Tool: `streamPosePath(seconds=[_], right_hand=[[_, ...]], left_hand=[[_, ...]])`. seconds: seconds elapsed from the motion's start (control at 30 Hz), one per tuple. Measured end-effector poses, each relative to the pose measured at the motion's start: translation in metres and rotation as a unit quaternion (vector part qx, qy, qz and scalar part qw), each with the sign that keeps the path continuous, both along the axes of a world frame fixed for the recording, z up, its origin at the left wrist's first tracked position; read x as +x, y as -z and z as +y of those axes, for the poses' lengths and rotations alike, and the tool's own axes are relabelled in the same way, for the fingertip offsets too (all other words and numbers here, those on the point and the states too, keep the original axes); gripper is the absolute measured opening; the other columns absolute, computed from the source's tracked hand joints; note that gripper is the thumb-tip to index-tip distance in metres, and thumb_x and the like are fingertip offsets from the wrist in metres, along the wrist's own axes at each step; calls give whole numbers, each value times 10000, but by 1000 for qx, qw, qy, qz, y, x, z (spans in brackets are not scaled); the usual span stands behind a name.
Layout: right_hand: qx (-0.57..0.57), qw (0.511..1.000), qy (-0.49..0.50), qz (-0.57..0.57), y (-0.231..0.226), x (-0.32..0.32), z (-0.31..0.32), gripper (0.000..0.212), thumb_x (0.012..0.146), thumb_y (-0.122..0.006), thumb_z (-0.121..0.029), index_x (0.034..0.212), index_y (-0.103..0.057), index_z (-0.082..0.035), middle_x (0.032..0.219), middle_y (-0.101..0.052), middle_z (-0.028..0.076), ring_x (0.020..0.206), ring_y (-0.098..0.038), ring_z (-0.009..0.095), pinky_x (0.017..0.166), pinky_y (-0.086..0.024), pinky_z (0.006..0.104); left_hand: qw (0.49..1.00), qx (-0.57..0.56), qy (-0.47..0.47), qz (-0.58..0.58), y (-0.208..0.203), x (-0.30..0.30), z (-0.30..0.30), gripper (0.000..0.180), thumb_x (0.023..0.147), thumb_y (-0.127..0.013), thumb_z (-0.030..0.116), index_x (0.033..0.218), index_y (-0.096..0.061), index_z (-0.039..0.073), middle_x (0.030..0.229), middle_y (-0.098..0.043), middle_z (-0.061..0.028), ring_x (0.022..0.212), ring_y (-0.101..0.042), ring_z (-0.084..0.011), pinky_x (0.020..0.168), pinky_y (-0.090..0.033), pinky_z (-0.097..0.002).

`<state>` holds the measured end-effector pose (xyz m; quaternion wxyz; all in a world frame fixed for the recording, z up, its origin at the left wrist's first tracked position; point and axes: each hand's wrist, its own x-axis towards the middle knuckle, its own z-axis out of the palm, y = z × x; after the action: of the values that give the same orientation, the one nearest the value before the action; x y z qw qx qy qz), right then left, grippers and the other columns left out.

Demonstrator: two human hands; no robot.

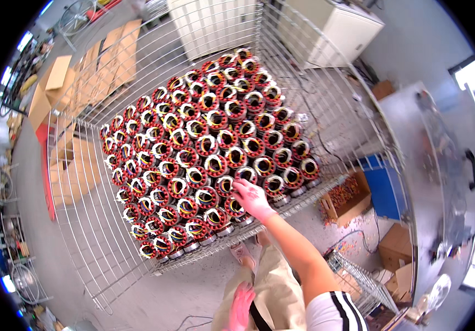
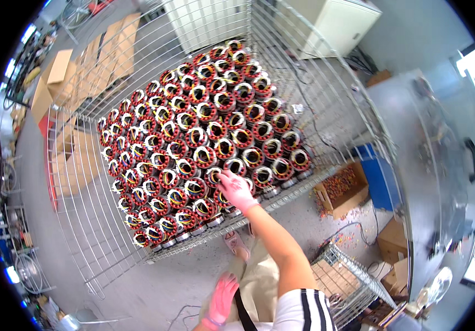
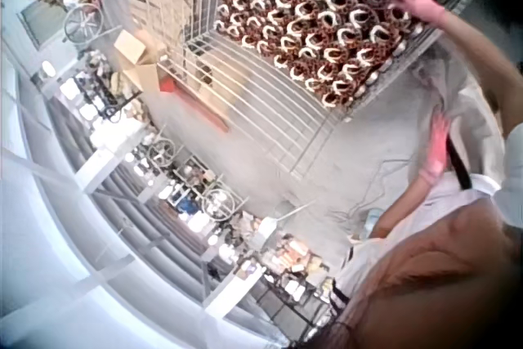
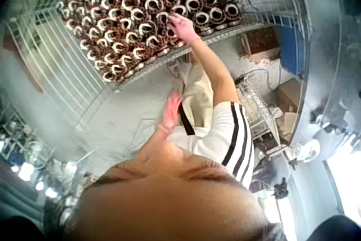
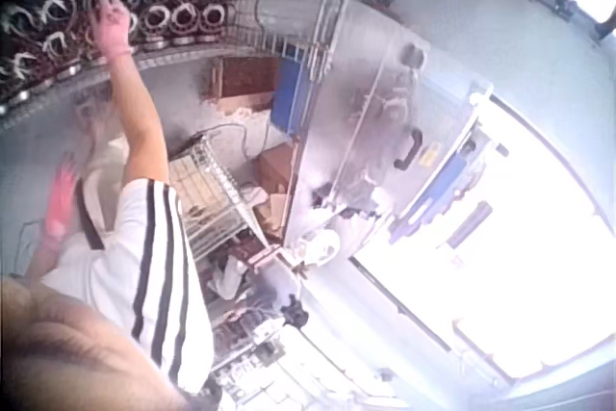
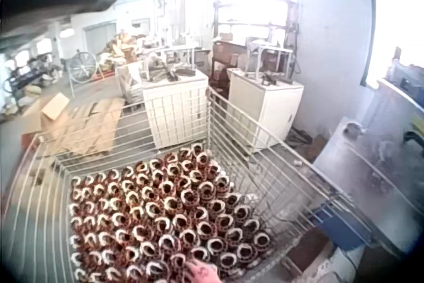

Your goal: The person picks up a metal motor stator from a large wire bin, places it into a processing machine to handle the wires, and then places the processed component into a smaller wire bin.

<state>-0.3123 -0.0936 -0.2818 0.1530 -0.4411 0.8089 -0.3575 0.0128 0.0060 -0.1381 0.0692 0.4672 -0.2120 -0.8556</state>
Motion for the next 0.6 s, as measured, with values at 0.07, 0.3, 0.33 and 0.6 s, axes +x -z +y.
streamPosePath(seconds=[0.07, 0.3, 0.33, 0.6], right_hand=[[31, 995, 89, -45, -27, -4, 91, 310, 855, -625, -210, 1141, -615, -89, 1108, -609, 125, 979, -611, 317, 858, -496, 404], [-79, 666, 726, -151, -26, 107, 521, 242, 899, -597, -276, 978, -688, -66, 812, -649, 75, 695, -599, 180, 695, -501, 322], [-84, 582, 796, -144, -39, 145, 573, 247, 901, -595, -271, 973, -685, -53, 782, -636, 63, 661, -575, 160, 666, -488, 314], [36, 141, 975, -170, -17, 521, 732, 326, 849, -594, -332, 973, -704, -52, 660, -631, 62, 597, -574, 161, 597, -464, 337]], left_hand=[[998, -28, 64, 8, 4, -9, -2, 473, 1008, -438, 282, 1394, -379, 15, 1360, -490, -116, 1269, -467, -255, 1087, -371, -420], [899, -196, 388, 52, -60, -106, 26, 602, 968, -542, 351, 1394, -372, -39, 1346, -506, -195, 1226, -519, -279, 1103, -345, -379], [882, -203, 421, 66, -57, -110, 37, 609, 967, -547, 351, 1398, -367, -38, 1345, -504, -205, 1232, -514, -275, 1094, -351, -374], [545, -372, 709, 251, -35, -164, 259, 585, 989, -512, 198, 1474, -250, 1, 1505, -310, -156, 1406, -271, -258, 1159, -191, -382]])
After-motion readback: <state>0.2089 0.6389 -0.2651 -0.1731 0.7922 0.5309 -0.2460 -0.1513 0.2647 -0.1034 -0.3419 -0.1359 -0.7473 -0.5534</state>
